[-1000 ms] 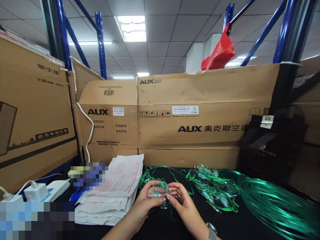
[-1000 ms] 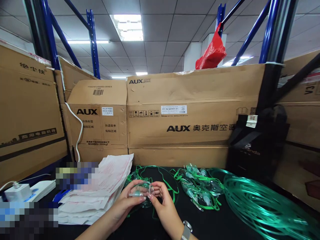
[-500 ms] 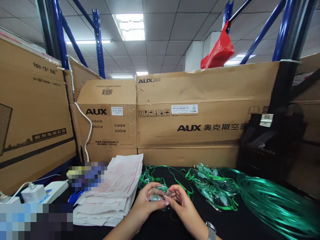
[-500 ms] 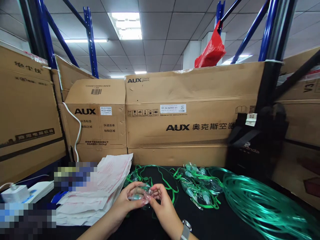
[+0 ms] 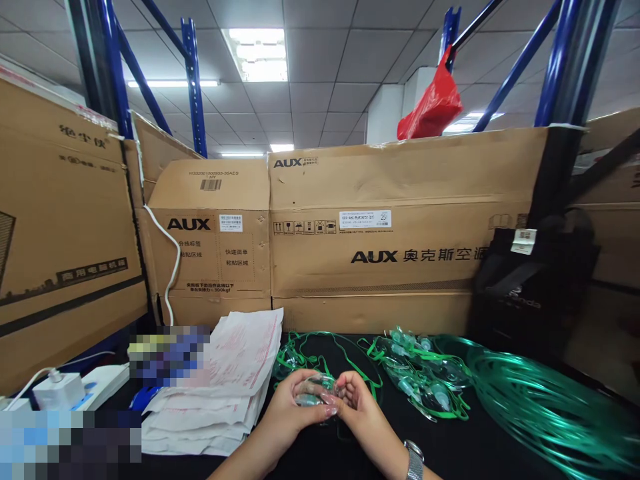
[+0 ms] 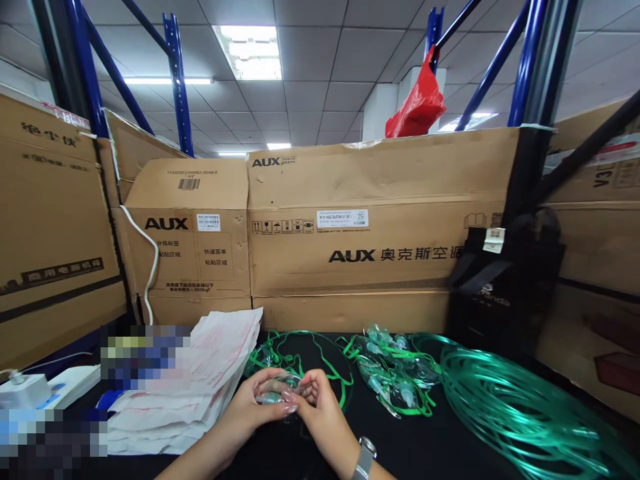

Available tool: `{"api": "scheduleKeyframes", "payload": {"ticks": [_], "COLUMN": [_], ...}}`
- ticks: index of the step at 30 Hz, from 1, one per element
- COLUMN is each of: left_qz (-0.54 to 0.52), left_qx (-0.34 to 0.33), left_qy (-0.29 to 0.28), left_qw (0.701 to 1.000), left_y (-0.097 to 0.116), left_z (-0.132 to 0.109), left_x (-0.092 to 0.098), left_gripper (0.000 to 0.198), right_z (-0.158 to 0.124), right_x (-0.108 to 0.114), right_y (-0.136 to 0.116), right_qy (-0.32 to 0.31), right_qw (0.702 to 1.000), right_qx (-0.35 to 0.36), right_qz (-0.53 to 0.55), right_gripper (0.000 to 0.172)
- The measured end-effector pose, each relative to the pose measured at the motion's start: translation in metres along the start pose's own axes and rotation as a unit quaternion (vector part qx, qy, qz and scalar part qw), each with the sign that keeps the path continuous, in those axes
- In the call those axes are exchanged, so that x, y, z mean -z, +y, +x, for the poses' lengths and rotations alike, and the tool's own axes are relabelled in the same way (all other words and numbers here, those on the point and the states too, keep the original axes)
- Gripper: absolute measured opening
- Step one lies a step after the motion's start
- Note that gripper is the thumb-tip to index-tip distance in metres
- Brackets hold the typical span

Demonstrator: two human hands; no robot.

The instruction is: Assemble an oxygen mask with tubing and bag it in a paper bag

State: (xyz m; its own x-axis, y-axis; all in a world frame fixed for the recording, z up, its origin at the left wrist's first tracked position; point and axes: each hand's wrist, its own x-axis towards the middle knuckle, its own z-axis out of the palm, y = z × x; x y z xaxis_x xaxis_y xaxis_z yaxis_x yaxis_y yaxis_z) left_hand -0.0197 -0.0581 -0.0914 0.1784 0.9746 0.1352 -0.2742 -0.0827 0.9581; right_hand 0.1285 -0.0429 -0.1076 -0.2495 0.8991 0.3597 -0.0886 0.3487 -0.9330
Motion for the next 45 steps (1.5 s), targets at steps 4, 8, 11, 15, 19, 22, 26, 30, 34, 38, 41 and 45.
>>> {"api": "scheduleKeyframes", "payload": {"ticks": [4, 8, 11, 15, 19, 22, 26, 30, 34, 38, 41, 45], "left_qz": [0.006, 0.004, -0.002, -0.01, -0.007, -0.017, 0.003, 0.032, 0.061, 0.112, 0.14, 0.145], "left_qx": [0.003, -0.002, -0.012, -0.003, 0.006, 0.009, -0.013, -0.026, -0.023, -0.04, -0.041, -0.046], "left_qy": [0.009, -0.012, -0.045, -0.063, -0.05, -0.061, -0.052, -0.027, -0.012, 0.011, 0.028, 0.073], "left_qw": [1.0, 1.0, 0.999, 0.998, 0.999, 0.998, 0.999, 0.999, 0.998, 0.993, 0.989, 0.986], "left_y": [0.001, 0.005, 0.008, 0.006, 0.005, 0.006, 0.006, 0.007, 0.007, 0.002, -0.002, -0.002], "left_z": [0.0, -0.002, -0.003, -0.001, 0.0, -0.001, -0.003, -0.004, -0.005, -0.006, -0.007, -0.002], "left_x": [-0.001, -0.001, 0.001, 0.004, 0.006, 0.006, 0.003, -0.002, -0.005, -0.007, -0.009, -0.002], "left_gripper": [0.048, 0.049, 0.05, 0.053, 0.053, 0.053, 0.053, 0.05, 0.045, 0.046, 0.046, 0.044], "right_z": [-0.003, -0.007, -0.009, -0.008, -0.007, -0.008, -0.007, -0.005, -0.004, -0.004, -0.004, -0.005], "right_x": [-0.002, -0.001, 0.006, 0.014, 0.015, 0.013, 0.012, 0.012, 0.012, 0.013, 0.014, 0.012], "right_y": [0.008, -0.002, -0.014, -0.022, -0.018, -0.016, -0.017, -0.018, -0.016, -0.012, -0.012, -0.018], "right_qy": [0.002, -0.009, -0.025, -0.059, -0.07, -0.076, -0.072, -0.071, -0.068, -0.064, -0.059, -0.065], "right_qw": [1.0, 0.999, 0.983, 0.956, 0.954, 0.956, 0.959, 0.964, 0.961, 0.953, 0.942, 0.928], "right_qx": [0.008, 0.027, 0.067, 0.104, 0.099, 0.09, 0.082, 0.062, 0.064, 0.062, 0.055, 0.065], "right_qz": [0.012, -0.036, -0.168, -0.267, -0.273, -0.27, -0.261, -0.25, -0.26, -0.29, -0.325, -0.361], "right_gripper": [0.035, 0.026, 0.019, 0.02, 0.015, 0.012, 0.009, 0.008, 0.007, 0.008, 0.012, 0.018]}}
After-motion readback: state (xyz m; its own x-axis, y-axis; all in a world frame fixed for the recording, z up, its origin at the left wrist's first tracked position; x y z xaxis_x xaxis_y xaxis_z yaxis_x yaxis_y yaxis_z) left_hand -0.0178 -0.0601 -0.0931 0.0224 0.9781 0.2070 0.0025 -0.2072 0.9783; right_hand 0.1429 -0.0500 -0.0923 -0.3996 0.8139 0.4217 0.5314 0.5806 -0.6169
